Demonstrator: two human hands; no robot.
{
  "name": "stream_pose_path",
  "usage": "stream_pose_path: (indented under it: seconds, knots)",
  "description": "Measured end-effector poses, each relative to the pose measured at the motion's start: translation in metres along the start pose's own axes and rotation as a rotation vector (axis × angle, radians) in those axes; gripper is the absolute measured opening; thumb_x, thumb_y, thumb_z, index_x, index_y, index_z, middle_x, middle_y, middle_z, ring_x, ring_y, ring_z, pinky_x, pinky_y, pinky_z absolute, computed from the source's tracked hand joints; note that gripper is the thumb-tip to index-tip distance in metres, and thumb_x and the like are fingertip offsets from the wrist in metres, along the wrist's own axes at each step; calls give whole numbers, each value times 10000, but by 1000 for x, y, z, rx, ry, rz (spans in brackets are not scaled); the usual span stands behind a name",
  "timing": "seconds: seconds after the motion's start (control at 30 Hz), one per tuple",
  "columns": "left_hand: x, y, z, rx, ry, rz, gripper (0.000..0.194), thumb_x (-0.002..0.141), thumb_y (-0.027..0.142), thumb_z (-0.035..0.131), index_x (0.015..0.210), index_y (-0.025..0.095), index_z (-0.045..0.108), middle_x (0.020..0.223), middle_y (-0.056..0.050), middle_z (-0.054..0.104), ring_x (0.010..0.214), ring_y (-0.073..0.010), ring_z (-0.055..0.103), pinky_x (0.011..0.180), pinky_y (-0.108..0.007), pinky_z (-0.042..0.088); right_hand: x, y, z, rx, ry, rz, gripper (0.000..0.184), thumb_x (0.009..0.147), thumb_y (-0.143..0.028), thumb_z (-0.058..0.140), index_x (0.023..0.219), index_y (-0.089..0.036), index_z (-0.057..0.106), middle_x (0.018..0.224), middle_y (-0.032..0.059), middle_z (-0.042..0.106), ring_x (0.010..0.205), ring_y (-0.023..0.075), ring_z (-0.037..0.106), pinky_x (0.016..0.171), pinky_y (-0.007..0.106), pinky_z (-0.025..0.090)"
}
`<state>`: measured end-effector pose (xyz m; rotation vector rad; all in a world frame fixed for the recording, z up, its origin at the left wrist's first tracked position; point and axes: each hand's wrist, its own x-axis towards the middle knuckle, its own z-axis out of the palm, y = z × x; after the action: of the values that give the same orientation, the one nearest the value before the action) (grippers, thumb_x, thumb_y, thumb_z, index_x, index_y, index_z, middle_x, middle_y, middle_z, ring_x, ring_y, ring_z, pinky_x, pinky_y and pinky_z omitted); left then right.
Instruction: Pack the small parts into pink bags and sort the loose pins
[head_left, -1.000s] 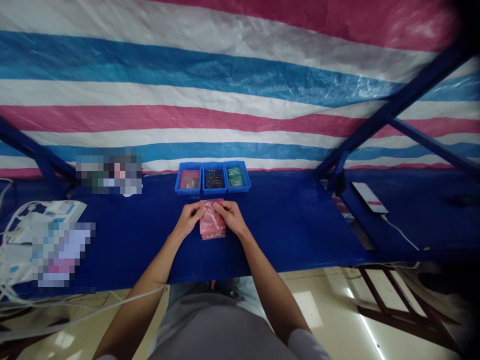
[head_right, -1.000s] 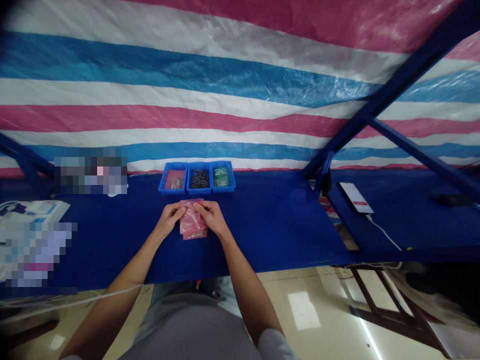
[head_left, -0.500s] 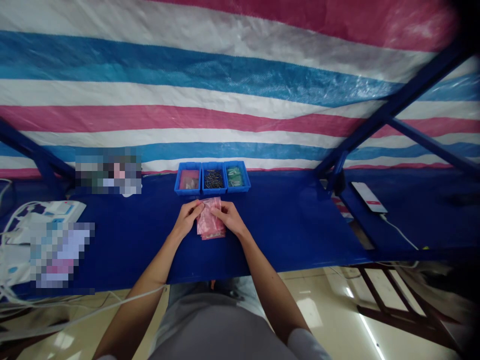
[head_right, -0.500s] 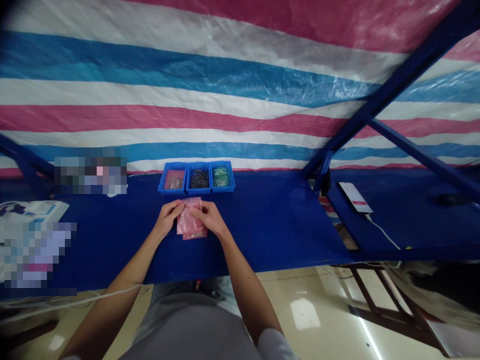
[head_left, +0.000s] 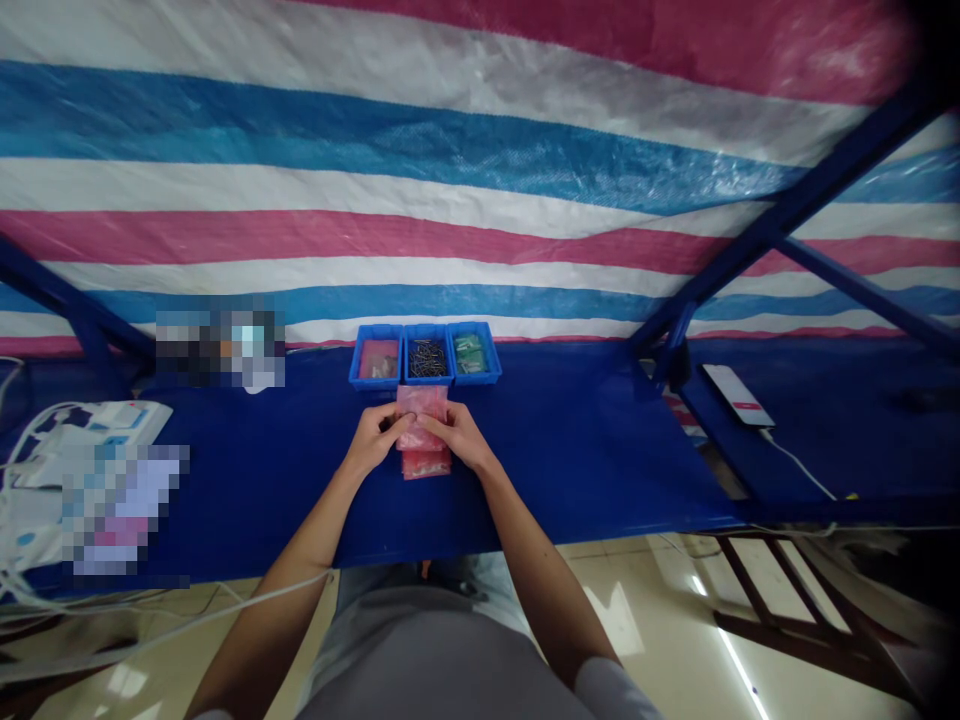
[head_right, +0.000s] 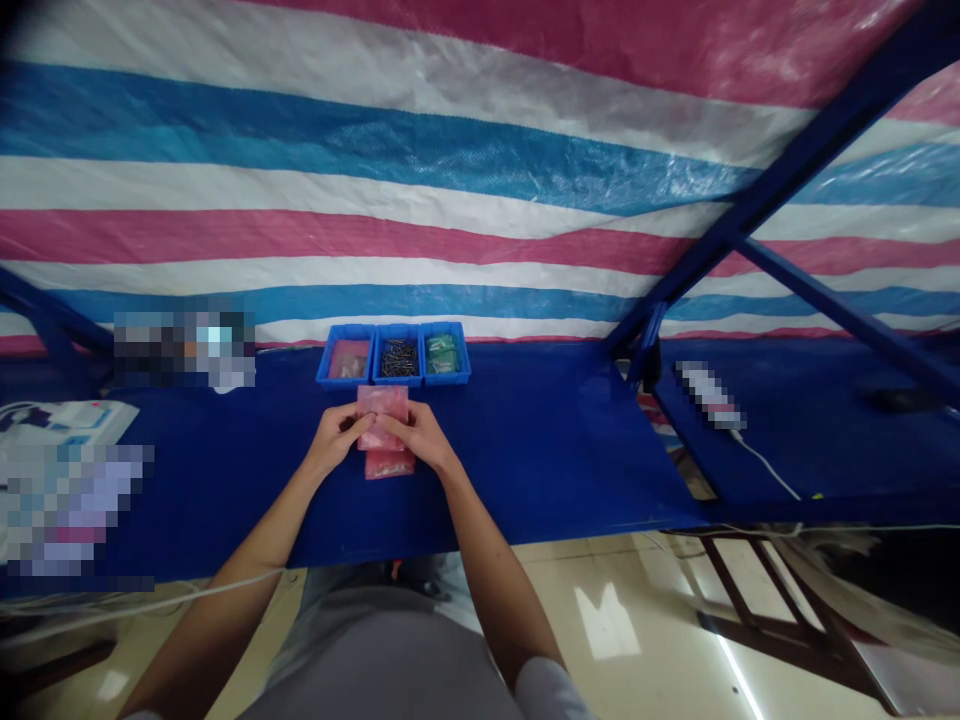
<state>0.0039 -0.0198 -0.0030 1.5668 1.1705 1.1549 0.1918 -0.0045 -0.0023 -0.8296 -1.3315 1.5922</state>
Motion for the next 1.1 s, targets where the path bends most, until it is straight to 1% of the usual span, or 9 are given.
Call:
stream_pose_path:
  seconds: [0.1,0.2,0.37,0.57,0.63,0.77,0.9,1.1]
  knots:
    - [0,1,0,-11,20,-9,342,853,425,684,676,136,637,579,18,514,542,-115,420,551,-248,290,0,2,0,15,18,0,381,768,-451,786,969,-129,750,825,38,717,716,161,625,698,275,488]
    - [0,2,0,-8,15,-9,334,854,424,686,688,137,642,588,16,518,548,-116,423,551,-247,288,0,3,0,31,37,-20,350,750,-441,801,902,-132,746,798,33,708,709,158,620,685,270,484]
    - [1,1,1,8,13,6,328,859,422,680,702,139,625,595,20,505,562,-114,427,560,-243,301,1,3,0,22,24,-41,368,741,-460,802,917,-141,749,805,36,711,738,170,633,719,285,498]
    - [1,2,0,-16,38,8,356,852,432,683,670,146,575,604,20,490,564,-114,414,561,-244,302,-2,-1,2,-12,-19,-19,396,737,-460,803,949,-130,752,806,39,713,704,160,621,698,280,499]
    - [1,2,0,-24,37,6,345,846,436,687,687,146,590,614,18,495,569,-116,416,564,-244,304,-2,-1,2,-35,-16,-6,411,719,-468,813,939,-127,751,786,34,705,684,155,608,677,275,495]
    - [0,3,0,-63,1,-14,343,845,456,682,730,137,634,615,16,511,566,-116,429,560,-242,314,-1,1,0,-56,21,-5,404,709,-488,814,850,-117,742,716,19,672,624,132,563,613,249,456]
    - [0,3,1,-63,-10,-22,351,819,470,703,758,125,681,623,1,553,573,-126,457,556,-247,333,-2,-1,0,-25,11,-4,387,727,-479,806,846,-118,732,713,18,667,617,128,561,614,247,450]
    - [1,1,0,-33,-16,-18,352,816,467,709,756,122,688,609,7,540,566,-120,439,553,-244,321,-2,-3,1,-18,16,23,416,703,-489,820,876,-121,733,744,21,683,652,145,590,638,259,471]
